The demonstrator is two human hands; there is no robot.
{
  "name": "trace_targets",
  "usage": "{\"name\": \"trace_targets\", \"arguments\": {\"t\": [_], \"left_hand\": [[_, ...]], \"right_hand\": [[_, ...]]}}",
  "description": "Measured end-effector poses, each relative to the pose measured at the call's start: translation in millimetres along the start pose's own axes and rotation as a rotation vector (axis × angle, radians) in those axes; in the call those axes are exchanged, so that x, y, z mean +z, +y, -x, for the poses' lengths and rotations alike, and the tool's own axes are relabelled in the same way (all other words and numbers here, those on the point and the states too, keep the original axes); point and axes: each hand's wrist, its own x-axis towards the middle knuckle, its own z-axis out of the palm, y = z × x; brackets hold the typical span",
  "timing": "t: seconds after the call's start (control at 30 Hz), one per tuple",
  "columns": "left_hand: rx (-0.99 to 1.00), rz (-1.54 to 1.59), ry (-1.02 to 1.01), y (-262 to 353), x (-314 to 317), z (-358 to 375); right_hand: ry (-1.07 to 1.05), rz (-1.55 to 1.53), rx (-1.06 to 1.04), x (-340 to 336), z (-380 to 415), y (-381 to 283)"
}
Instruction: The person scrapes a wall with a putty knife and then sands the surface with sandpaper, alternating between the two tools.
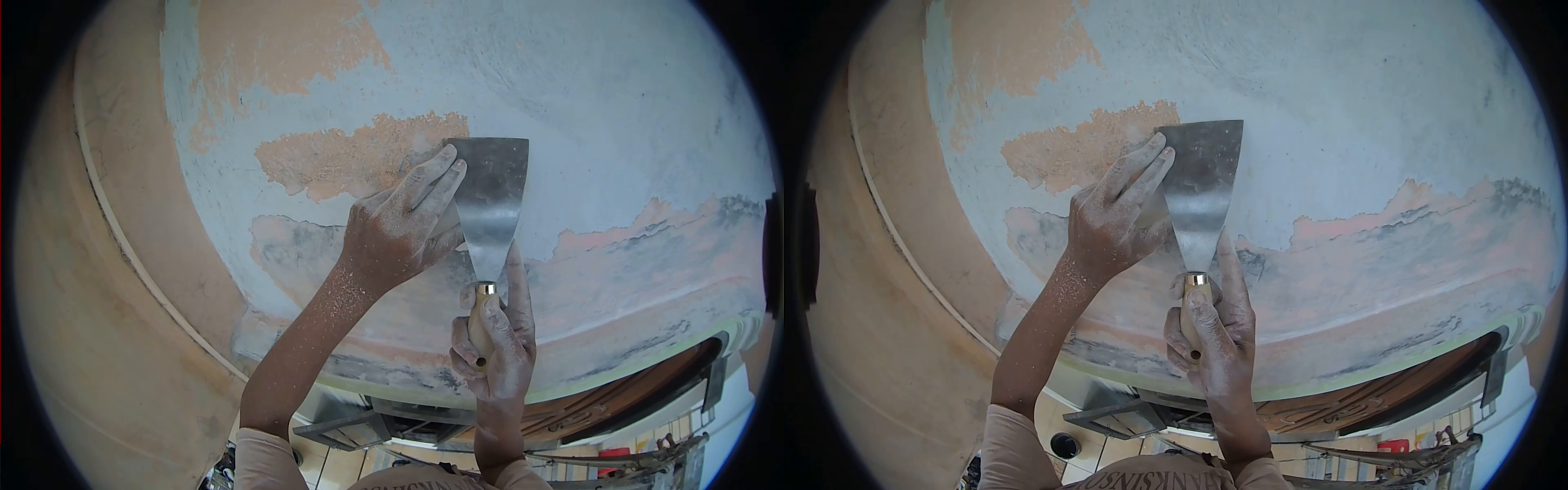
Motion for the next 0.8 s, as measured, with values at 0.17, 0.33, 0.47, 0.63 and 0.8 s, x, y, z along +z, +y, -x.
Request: {"name": "trace_targets", "arguments": {"t": [0.17, 0.33, 0.47, 0.63, 0.8], "left_hand": [[0.003, 0.012, -0.064, 3, 1, 9], [-0.026, 0.028, -0.061, 6, -4, 2], [-0.012, 0.023, -0.059, 5, -1, 5], [-0.038, 0.060, -0.067, 9, -3, 7], [-0.057, 0.081, -0.040, 10, -1, 7]], "right_hand": [[-0.009, -0.021, 0.005, -6, 5, 0], [-0.014, -0.051, 0.021, 2, 4, -6], [-0.027, -0.040, 0.016, -1, 7, -5], [-0.007, 0.004, 0.013, 0, 11, -6], [-0.019, -0.020, 0.013, 1, 7, -5]]}}
